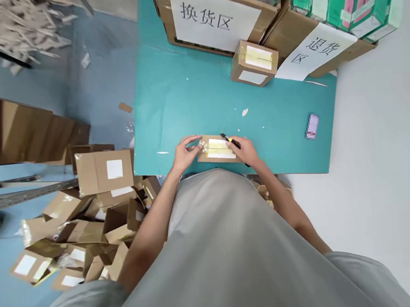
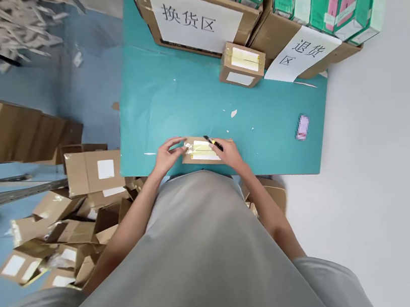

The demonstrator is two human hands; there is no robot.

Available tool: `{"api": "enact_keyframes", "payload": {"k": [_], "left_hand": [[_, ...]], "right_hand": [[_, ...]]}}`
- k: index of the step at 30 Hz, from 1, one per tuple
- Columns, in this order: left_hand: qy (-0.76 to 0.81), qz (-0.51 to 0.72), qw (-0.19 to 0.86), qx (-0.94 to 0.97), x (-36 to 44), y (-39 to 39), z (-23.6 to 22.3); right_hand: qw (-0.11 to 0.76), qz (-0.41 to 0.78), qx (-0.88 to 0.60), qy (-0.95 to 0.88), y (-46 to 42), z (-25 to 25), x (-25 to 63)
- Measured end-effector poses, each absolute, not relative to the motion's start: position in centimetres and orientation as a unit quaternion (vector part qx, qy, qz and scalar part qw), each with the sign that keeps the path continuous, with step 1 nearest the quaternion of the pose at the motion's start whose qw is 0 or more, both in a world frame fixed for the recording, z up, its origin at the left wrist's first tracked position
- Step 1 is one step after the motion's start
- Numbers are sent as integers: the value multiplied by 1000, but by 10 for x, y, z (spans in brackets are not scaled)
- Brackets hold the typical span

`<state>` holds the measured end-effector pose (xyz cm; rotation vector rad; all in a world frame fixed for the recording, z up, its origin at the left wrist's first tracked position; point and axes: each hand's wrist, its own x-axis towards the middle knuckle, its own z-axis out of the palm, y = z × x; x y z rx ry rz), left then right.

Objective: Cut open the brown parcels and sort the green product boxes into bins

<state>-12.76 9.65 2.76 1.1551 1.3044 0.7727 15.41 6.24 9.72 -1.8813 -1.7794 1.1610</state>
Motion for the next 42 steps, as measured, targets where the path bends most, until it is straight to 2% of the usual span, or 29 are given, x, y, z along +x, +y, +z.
{"api": "enact_keyframes", "payload": {"k": [7, 13, 25, 32, 42], "left_hand": [[479, 262, 665, 509, -138, 94, 8], [431, 251, 672, 547, -143, 101, -8], [399, 253, 651, 594, -141, 101, -18], [404, 263, 651, 586, -143, 100, -17], [424, 277, 651, 566, -142, 96, -15]], "right_hand": [[-90, 343, -590, -725, 65, 117, 104], [-194, 301, -579, -733, 76, 137, 75], [-280, 250, -578, -724, 84, 166, 53], [-328, 202, -533, -754, 99, 163, 40], [-331, 193, -479, -790, 113, 171, 37]]}}
